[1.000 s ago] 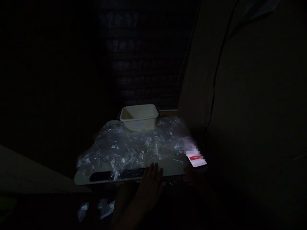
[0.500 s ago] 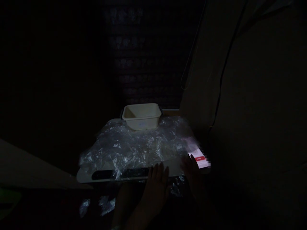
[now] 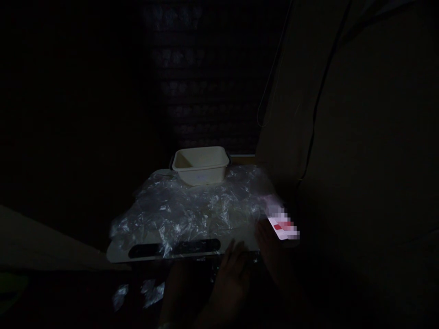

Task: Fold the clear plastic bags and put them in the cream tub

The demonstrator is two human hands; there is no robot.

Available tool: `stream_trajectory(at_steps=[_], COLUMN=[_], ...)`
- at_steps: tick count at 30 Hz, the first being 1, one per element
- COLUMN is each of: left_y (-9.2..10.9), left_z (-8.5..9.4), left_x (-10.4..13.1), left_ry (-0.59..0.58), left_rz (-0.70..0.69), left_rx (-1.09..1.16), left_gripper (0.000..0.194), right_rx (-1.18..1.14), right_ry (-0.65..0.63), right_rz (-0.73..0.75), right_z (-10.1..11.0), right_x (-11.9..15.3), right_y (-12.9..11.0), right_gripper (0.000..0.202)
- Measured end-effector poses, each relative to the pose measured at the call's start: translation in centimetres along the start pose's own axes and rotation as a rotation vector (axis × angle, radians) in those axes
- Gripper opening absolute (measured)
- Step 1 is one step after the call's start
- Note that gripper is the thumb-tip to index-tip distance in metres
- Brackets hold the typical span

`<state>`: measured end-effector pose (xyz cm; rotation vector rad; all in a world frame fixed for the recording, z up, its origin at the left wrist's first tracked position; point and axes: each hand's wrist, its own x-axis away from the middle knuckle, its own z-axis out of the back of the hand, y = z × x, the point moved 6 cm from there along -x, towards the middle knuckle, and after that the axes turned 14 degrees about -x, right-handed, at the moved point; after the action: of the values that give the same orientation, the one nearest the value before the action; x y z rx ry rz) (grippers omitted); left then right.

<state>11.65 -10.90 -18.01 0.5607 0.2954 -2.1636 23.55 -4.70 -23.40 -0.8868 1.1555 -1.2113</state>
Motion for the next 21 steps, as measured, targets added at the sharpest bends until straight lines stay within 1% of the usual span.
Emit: stream_trajectory(at_steps=[3, 9, 12, 14, 16, 19, 21], left_y=[0.2, 0.4, 0.5, 0.6, 0.4, -0.4, -1.3], left_z=[-0.1, -1.2, -1.3, -0.8, 0.0, 1.7, 2.5], left_x=[0.2, 0.7, 0.7, 0.7, 0.6, 0.4, 0.5], left_ry=[0.027, 0.012, -0.010, -0.041, -0.091, -0.182, -0.234], left_rz=[-0.023, -0.057, -0.053, -0.065, -0.096, -0.149, -0.161], left_rx=[0.043, 0.064, 0.058, 0.066, 0.085, 0.075, 0.007], left_gripper=[0.020, 0.021, 0.022, 0.021, 0.022, 0.033, 0.042], right_rx=[-0.008, -0.012, -0.014, -0.009, 0.001, 0.013, 0.071], right_ry=[-0.003, -0.066, -0.091, -0.103, -0.108, -0.092, -0.084], right_rz=[0.036, 0.075, 0.081, 0.078, 0.072, 0.054, 0.076], right_z=[-0.2, -1.3, -2.1, -2.5, -2.7, -2.3, -1.6], right_x=[-0.2, -0.8, -1.3, -1.7, -2.0, -1.9, -1.6], right_y=[-0.4, -0.9, -1.2, -1.3, -1.6, -2.3, -2.8], right_gripper=[0.034, 0.035, 0.035, 0.034, 0.033, 0.034, 0.037])
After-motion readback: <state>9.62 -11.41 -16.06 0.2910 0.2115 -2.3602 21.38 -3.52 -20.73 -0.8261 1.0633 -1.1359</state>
